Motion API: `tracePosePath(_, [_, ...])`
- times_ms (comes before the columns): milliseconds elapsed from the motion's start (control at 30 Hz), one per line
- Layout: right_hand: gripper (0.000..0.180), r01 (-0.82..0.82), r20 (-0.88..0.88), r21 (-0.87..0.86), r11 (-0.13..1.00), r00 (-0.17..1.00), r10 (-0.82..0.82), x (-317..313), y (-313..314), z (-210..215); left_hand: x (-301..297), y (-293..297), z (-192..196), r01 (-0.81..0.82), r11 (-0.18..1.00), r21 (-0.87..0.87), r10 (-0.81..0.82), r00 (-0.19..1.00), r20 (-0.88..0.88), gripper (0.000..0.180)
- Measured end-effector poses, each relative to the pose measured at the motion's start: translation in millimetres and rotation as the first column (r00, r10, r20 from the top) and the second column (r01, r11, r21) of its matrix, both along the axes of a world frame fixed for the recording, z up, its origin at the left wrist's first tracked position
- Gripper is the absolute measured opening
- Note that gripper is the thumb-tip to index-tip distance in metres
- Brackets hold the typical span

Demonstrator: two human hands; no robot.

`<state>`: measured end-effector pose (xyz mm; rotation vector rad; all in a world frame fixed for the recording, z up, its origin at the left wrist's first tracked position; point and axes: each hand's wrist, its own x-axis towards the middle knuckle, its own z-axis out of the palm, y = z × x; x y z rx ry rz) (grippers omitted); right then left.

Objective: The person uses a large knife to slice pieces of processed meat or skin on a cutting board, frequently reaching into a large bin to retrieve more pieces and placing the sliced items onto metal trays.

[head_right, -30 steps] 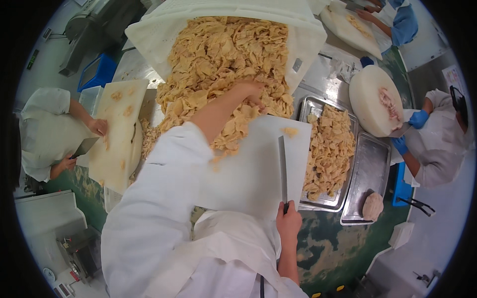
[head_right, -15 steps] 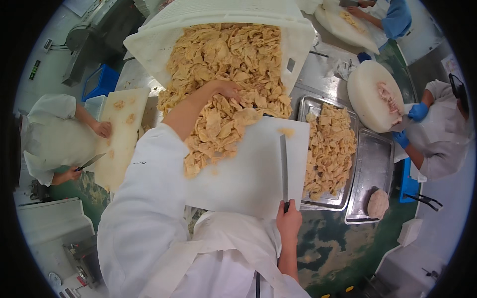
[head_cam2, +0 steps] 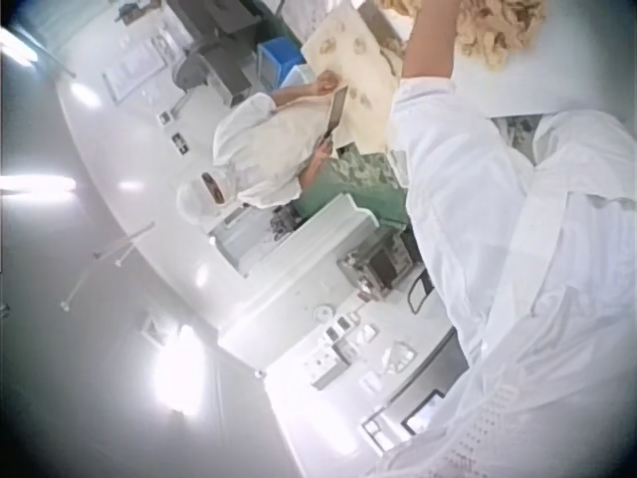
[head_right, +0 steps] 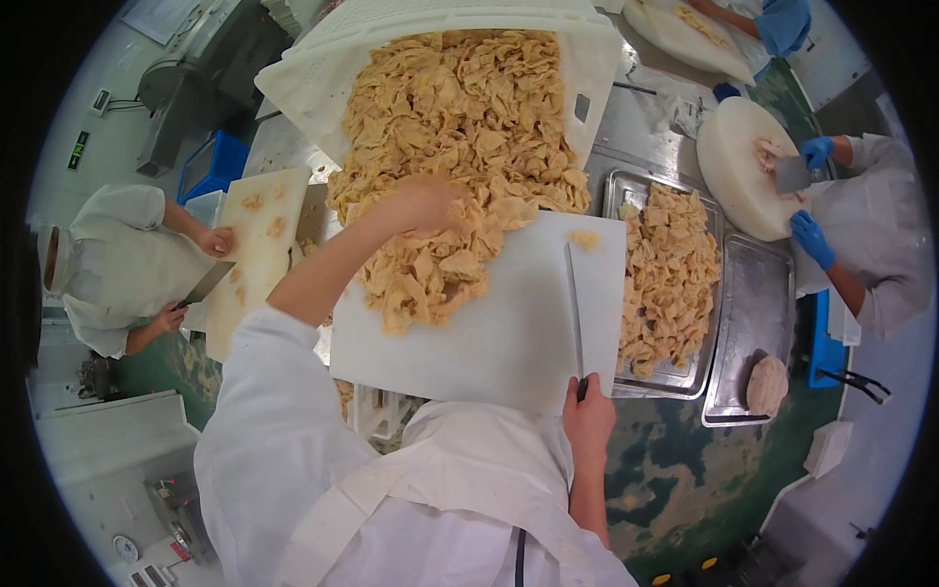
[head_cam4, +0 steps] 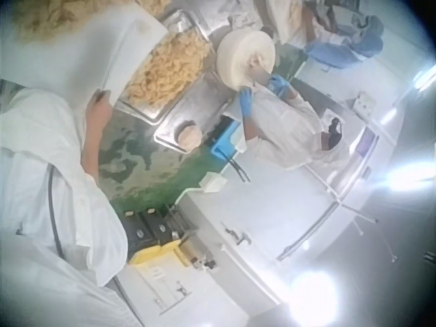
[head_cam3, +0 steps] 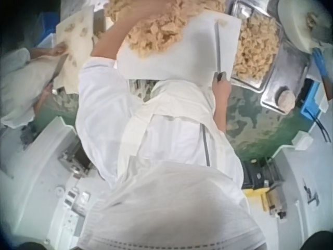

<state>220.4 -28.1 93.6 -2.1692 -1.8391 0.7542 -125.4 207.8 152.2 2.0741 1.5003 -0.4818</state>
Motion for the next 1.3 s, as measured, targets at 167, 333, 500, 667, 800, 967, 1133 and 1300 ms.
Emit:
tracePosePath(167, [0.025, 0.008, 0.002, -0.018, 1.0, 1.0, -0.008, -4.8, 2.4, 2.1, 10.1, 120.6, -87.0, -0.082, 0.98, 0.181, 0.111, 0.981, -0.159, 0.093])
tracePosePath(333, [0.027, 0.052, 0.007, -0.072, 0.996, 0.999, -0.052, -5.0, 0.8, 0.6, -3.8, 153.3, -153.3, -0.348, 0.937, 0.035, 0.349, 0.937, -0.023, 0.102])
tracePosePath(500, [0.031, 0.035, -0.025, -0.057, 0.998, 0.999, -0.036, -5.3, 5.9, 7.3, -20.3, 165.9, -165.4, -0.154, 0.978, -0.141, 0.137, 0.983, -0.123, 0.079])
tracePosePath(667, [0.026, 0.011, -0.021, -0.033, 0.999, 1.0, -0.011, 3.6, 2.3, -3.5, -36.5, 139.9, -101.5, 0.106, 0.978, -0.179, -0.121, 0.99, -0.073, 0.057])
tracePosePath(800, [0.027, 0.021, -0.06, -0.009, 1.0, 0.998, -0.021, 4.8, 5.2, -1.6, -40.8, 62.1, -27.5, -0.129, 0.957, -0.261, 0.163, 0.98, 0.111, 0.044])
tracePosePath(967, [0.025, -0.036, -0.063, 0.018, 0.999, 0.997, 0.037, 3.5, 4.9, -2.2, -49.0, -44.1, -16.0, -0.019, 0.988, -0.156, 0.057, 0.969, 0.242, 0.037])
tracePosePath(1133, [0.029, -0.054, -0.046, 0.021, 0.998, 0.997, 0.055, 3.3, 3.0, -3.8, -32.1, -143.6, -38.3, -0.182, 0.94, 0.288, 0.152, 0.981, 0.124, 0.036])
tracePosePath(1300, [0.026, -0.076, 0.035, -0.028, 0.997, 0.996, 0.077, -2.2, 2.5, 3.6, -33.4, -166.9, -23.6, -0.231, 0.879, 0.418, 0.14, 0.962, 0.237, 0.027])
